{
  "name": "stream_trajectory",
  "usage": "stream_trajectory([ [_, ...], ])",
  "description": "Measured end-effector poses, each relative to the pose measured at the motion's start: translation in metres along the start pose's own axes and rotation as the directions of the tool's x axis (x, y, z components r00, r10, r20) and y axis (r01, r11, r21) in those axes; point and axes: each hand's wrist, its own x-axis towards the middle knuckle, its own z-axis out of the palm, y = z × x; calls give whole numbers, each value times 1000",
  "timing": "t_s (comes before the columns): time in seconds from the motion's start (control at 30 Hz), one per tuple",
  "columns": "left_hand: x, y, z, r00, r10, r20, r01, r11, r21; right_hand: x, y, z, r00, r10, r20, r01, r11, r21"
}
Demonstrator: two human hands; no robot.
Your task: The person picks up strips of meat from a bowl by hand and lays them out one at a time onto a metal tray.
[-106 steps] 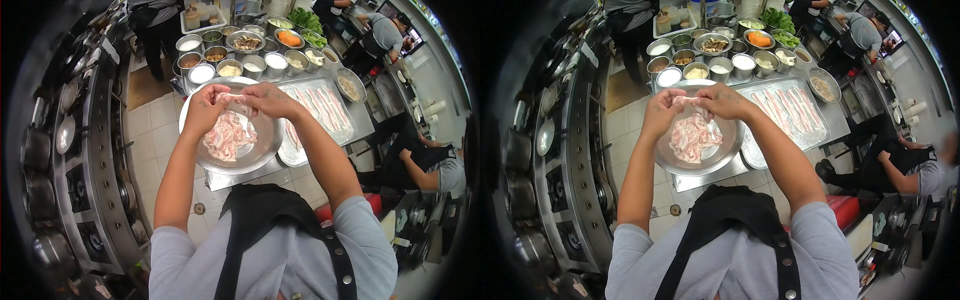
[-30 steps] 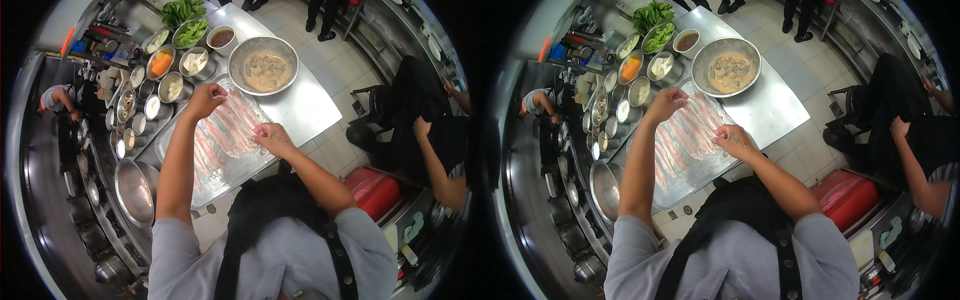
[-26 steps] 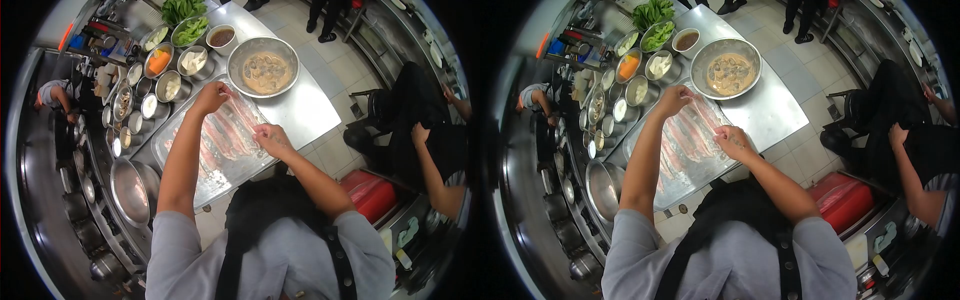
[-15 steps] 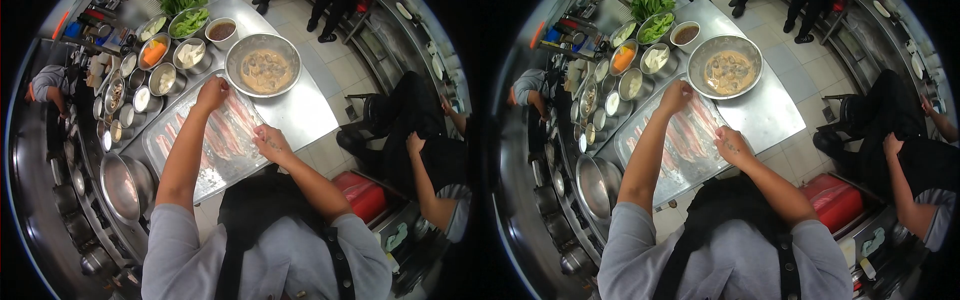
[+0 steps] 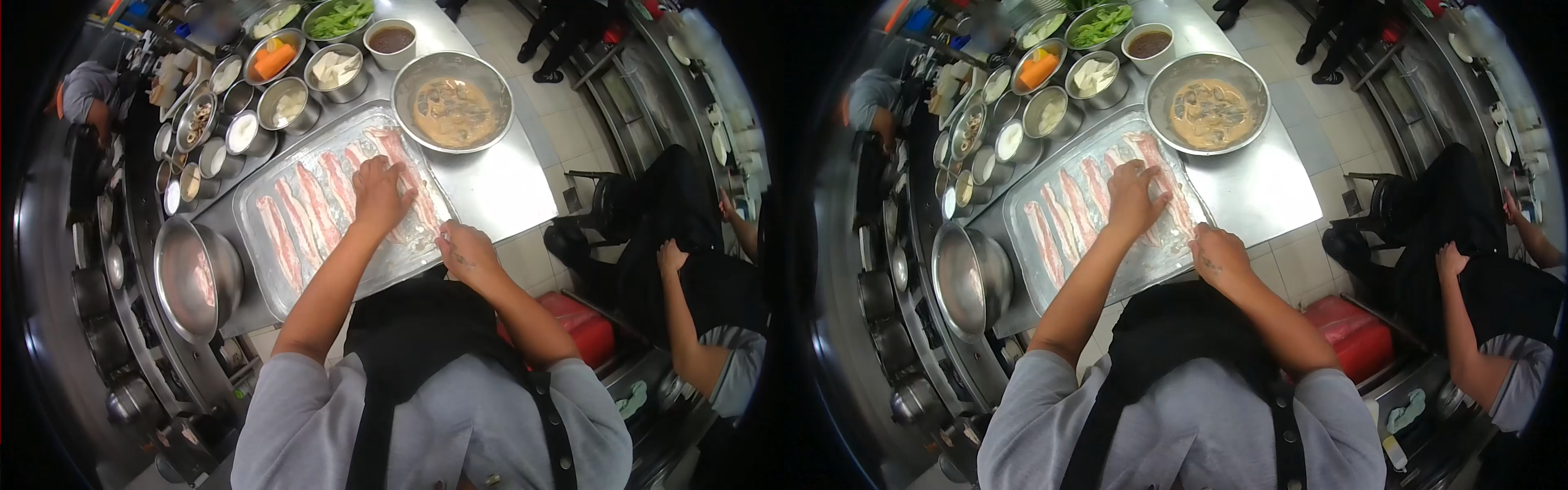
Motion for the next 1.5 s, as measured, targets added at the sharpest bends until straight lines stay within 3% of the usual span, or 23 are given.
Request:
stream_trajectory([
  [0.03,-5,2,2,998,-15,-53,16,1000,17,-2,-2,-2,1000,-10,5,10,1000,-3],
  [0.1,-11,7,0,998,-58,-22,59,998,16,-5,-5,-4,997,-73,-29,73,997,-4],
  [0.23,-33,18,-20,997,-6,75,5,1000,14,-4,-9,0,996,-81,-39,80,996,-24],
  [0.33,-53,5,-53,991,-10,130,34,982,-185,-4,-20,0,996,-65,-56,62,997,-53],
  [0.43,-77,-32,-114,997,-79,2,74,920,-384,3,-33,-1,985,-156,-71,152,987,-55],
  [0.5,-100,-64,-163,979,-119,-165,46,919,-391,9,-53,-1,989,-147,-10,147,989,-33],
  [0.57,-125,-76,-228,919,-351,-181,255,878,-406,18,-72,5,973,-231,-12,231,972,-45],
  [0.67,-175,-135,-282,847,-433,-307,292,863,-412,26,-142,11,948,-317,28,317,948,-14],
  [0.7,-191,-154,-296,794,-535,-288,352,791,-500,27,-172,14,946,-313,86,311,950,33],
  [0.73,-206,-171,-306,738,-625,-257,391,705,-592,27,-198,20,917,-388,91,383,921,73],
  [0.83,-251,-220,-324,660,-681,-318,413,683,-603,22,-290,38,821,-558,121,549,829,101],
  [0.9,-273,-247,-326,648,-692,-319,398,664,-633,22,-346,65,756,-637,153,629,771,98],
  [0.97,-283,-263,-324,695,-699,-169,382,558,-737,30,-397,99,610,-763,213,782,623,-7],
  [1.03,-291,-276,-325,705,-691,-160,354,538,-765,47,-438,145,522,-803,288,845,532,-48],
  [1.1,-297,-284,-331,730,-666,-154,303,517,-801,73,-466,197,545,-724,422,837,504,-215],
  [1.17,-305,-299,-336,739,-659,-141,284,494,-822,116,-469,255,522,-595,612,851,310,-424],
  [1.23,-311,-320,-333,767,-613,-188,263,569,-779,129,-470,288,529,-570,629,841,255,-477],
  [1.37,-318,-332,-334,771,-610,-183,219,524,-823,145,-460,326,496,-548,674,831,74,-551],
  [1.5,-330,-334,-343,794,-593,-133,232,499,-835,148,-462,337,486,-520,702,827,14,-563],
])
